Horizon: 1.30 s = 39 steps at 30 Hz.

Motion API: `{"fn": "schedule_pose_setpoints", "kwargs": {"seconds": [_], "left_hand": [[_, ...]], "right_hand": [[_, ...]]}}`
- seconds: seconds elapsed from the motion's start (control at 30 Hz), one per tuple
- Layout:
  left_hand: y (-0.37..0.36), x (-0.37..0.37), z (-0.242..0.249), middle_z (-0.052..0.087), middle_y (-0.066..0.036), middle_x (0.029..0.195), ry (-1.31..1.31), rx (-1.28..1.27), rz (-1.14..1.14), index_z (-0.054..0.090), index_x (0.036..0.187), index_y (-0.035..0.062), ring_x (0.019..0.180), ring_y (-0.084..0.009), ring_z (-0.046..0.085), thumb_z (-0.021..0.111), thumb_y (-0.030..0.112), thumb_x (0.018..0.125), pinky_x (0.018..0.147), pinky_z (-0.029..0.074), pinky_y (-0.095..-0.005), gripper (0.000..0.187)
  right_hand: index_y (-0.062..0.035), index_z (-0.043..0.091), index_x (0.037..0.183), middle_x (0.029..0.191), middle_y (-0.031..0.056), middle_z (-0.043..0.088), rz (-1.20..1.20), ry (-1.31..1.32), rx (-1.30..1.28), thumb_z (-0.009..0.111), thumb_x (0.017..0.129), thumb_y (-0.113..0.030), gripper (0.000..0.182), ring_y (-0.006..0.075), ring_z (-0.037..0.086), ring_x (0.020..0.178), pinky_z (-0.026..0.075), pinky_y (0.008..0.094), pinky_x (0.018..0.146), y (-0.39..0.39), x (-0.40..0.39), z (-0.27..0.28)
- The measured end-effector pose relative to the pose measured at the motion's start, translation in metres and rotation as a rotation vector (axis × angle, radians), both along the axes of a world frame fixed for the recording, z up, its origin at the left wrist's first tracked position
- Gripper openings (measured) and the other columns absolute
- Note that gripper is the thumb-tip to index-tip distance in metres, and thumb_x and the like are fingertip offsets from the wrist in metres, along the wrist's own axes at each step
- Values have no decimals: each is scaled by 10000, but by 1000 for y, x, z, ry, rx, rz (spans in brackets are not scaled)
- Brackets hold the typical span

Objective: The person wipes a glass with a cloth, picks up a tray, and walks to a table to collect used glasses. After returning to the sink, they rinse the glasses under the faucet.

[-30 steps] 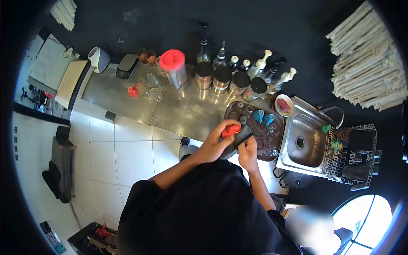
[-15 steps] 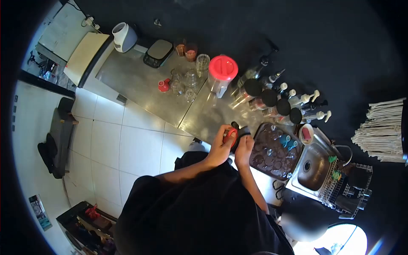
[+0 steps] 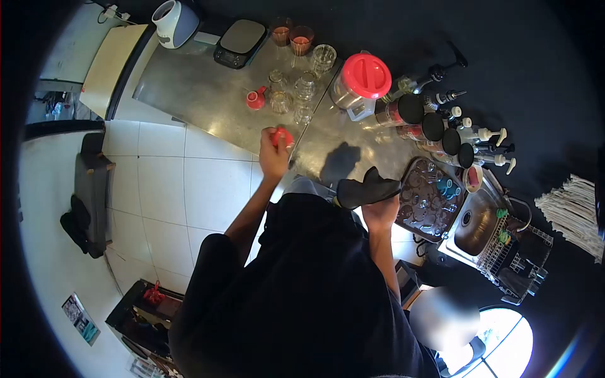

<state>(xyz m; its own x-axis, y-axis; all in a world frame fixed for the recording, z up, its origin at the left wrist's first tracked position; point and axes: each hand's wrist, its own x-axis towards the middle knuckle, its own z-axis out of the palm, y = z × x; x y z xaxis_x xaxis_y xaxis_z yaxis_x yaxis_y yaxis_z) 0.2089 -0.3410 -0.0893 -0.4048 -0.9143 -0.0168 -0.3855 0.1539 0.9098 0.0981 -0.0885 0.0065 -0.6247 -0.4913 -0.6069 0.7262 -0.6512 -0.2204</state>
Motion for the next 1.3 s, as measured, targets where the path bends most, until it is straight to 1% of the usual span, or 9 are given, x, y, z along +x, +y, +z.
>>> {"fn": "schedule_pose_setpoints", "kwargs": {"seconds": [0.1, 0.27, 0.57, 0.7, 0.83, 1.03, 1.13, 1.23, 1.3], "left_hand": [[-51, 13, -50, 585, -174, 984, -247, -124, 109, 489, 1072, 54, 905, -375, 573, 584, 261, 867, 759, 451, -464, 306], [-99, -8, -61, 625, -144, 869, -469, -103, 372, 561, 981, 81, 811, -320, 622, 669, 325, 802, 711, 484, -426, 320], [-111, -26, -84, 626, -142, 851, -574, -132, 352, 594, 906, 50, 756, -301, 635, 808, 445, 642, 682, 514, -411, 521], [-125, -19, -128, 616, -176, 842, -158, -70, 350, 543, 950, -54, 763, -305, 623, 845, 464, 585, 694, 513, -388, 702], [-99, -13, -113, 557, -197, 974, 203, -92, 223, 433, 1077, -75, 812, -294, 601, 865, 315, 618, 673, 503, -383, 742], [-15, 12, -65, 474, -142, 919, -213, -173, 215, 447, 1048, -36, 773, -261, 484, 689, 170, 764, 679, 435, -378, 425], [28, -2, -59, 481, -77, 813, 5, -82, 11, 481, 1011, -3, 693, -179, 469, 597, 73, 799, 605, 396, -294, 254], [77, -44, -44, 514, -1, 722, 353, 78, -315, 533, 973, 23, 650, -77, 475, 547, 14, 855, 553, 373, -223, 119], [112, -73, -30, 533, 18, 683, 215, 317, -559, 566, 947, 44, 606, -49, 477, 592, 84, 883, 533, 377, -202, 79]], "right_hand": [[-143, 623, 1026, 1099, 43, 644, 55, 63, -5, 465, 923, -328, 264, 221, 593, 1025, 470, 365, 863, -5, -8, 2], [-90, 614, 1068, 1141, 75, 635, -56, 123, 15, 460, 928, -300, 296, 241, 604, 1036, 515, 351, 816, -3, -15, 5], [-60, 617, 1072, 1138, 101, 636, -191, 151, 144, 434, 941, -317, 342, 262, 590, 1063, 454, 404, 944, 26, -8, -2], [-47, 526, 1218, 1272, 124, 538, -280, 376, 13, 436, 941, -397, 456, 273, 454, 1220, 272, 415, 1071, 40, -9, 15], [-54, 487, 1286, 1350, 95, 481, -324, 1029, 469, 471, 933, -421, 510, 253, 396, 1293, 196, 428, 1125, 88, -4, 39], [-26, 376, 1372, 1439, 169, 353, -718, 1063, 641, 457, 892, -513, 689, 288, 329, 1344, 169, 448, 1142, 188, 15, 82], [33, 394, 1322, 1351, 201, 434, -1022, 1005, 643, 419, 906, -495, 673, 317, 452, 1244, 350, 451, 1057, 210, 15, 117], [30, 395, 1322, 1349, 198, 438, -947, 1084, 580, 416, 910, -487, 662, 316, 453, 1242, 353, 451, 1055, 263, 11, 106], [28, 396, 1323, 1347, 195, 441, -875, 1164, 522, 413, 913, -479, 651, 316, 454, 1241, 355, 451, 1052, 297, -5, 92]]}}
